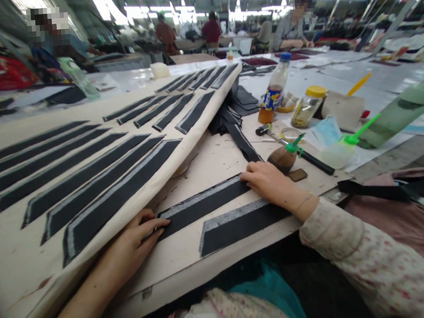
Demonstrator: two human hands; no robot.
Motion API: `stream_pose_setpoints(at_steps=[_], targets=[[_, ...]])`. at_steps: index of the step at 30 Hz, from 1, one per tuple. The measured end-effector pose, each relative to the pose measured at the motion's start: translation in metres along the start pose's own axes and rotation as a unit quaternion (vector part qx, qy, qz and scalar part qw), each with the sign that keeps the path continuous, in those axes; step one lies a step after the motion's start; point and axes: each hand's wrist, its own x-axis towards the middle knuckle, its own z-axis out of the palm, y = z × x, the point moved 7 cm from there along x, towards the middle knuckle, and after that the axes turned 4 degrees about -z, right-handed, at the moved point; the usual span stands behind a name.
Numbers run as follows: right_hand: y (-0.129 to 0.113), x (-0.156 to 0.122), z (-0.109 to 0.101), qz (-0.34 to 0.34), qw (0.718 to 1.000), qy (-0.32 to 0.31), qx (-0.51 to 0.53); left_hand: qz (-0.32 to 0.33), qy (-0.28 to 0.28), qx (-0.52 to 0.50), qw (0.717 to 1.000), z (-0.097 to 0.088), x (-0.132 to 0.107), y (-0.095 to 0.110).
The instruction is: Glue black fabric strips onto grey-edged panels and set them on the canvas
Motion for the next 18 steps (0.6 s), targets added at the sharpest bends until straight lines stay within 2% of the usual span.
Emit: stream_pose_setpoints(at_steps=[8,18], targets=[[0.002,-0.003,0.0,-0.062,0.998,-0.001,-0.011,-0.006,-0.039,0.035,0.999,-0.001,-0.009,0.008],[0.011,-0.013,0.006,-0.074,0.996,-0.022,-0.04,-0.02,-0.022,0.04,0.999,-0.002,-0.013,0.026]])
